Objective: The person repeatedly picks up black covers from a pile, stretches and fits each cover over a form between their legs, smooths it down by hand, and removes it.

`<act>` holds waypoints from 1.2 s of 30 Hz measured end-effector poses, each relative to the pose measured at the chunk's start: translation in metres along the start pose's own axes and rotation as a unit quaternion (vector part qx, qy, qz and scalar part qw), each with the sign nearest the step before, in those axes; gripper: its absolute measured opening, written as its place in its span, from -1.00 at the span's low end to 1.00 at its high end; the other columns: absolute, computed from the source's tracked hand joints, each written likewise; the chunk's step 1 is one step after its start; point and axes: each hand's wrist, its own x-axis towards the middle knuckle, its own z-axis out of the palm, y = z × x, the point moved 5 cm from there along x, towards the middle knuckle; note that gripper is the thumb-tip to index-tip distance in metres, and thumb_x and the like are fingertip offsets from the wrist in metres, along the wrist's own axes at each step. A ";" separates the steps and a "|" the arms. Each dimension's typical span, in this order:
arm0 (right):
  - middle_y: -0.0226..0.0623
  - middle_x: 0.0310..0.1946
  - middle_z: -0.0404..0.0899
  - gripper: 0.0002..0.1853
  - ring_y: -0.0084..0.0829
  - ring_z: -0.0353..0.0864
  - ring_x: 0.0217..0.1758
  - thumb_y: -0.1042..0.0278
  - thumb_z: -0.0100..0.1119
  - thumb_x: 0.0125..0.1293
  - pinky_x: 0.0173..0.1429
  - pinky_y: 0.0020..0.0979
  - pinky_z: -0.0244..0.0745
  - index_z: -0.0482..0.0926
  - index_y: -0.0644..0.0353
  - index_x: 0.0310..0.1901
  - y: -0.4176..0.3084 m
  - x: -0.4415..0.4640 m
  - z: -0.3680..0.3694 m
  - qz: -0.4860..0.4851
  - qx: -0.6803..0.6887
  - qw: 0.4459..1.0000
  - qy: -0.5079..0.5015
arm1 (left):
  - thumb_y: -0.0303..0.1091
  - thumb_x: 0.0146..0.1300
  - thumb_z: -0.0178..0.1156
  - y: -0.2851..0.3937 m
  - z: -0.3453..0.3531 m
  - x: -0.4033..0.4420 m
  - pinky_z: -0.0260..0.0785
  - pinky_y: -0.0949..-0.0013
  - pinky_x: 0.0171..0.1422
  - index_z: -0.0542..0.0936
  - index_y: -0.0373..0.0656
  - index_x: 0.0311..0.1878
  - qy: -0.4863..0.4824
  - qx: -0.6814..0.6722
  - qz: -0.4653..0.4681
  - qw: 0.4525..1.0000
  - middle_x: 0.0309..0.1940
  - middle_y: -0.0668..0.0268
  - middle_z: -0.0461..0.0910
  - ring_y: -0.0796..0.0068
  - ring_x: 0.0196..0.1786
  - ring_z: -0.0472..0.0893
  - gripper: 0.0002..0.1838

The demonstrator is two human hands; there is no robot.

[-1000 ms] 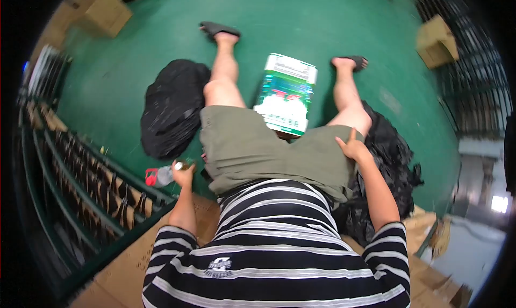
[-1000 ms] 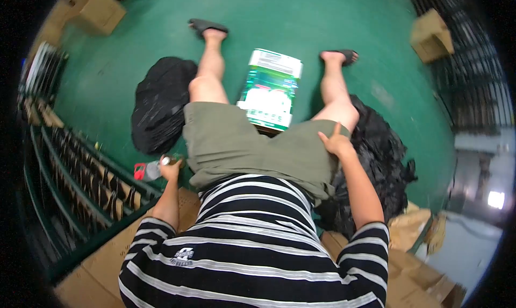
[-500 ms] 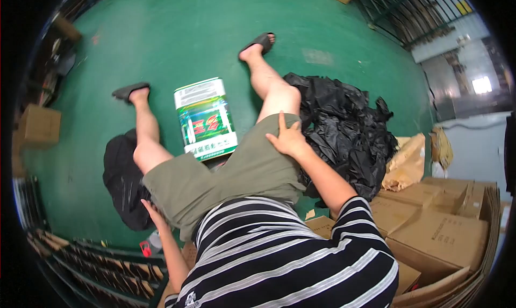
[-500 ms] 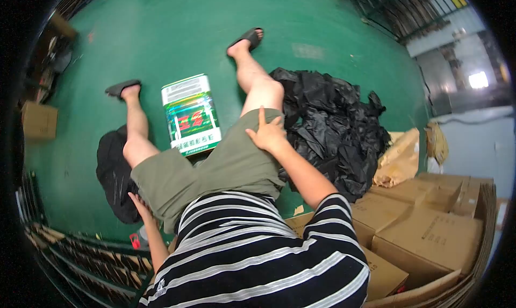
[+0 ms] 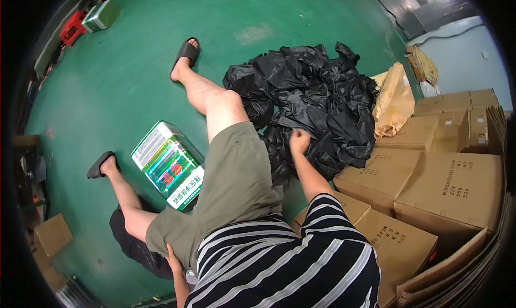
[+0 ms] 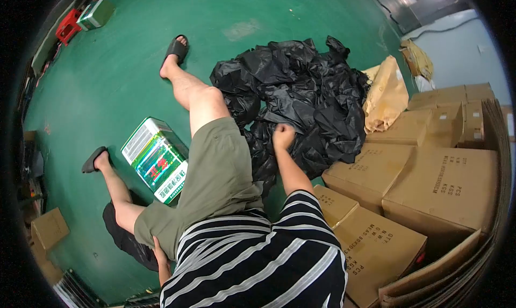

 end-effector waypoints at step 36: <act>-0.51 -0.35 0.50 -0.89 -0.68 0.38 -0.27 0.47 0.12 0.39 -0.16 -0.63 0.31 0.56 0.35 -0.20 -0.604 -0.088 -0.223 -0.465 0.522 0.705 -0.121 | -0.26 0.16 0.35 0.506 0.119 -0.103 0.38 0.23 0.24 0.49 -0.19 0.18 -0.143 0.054 0.676 0.721 0.08 0.15 0.53 0.26 0.14 0.54 -0.48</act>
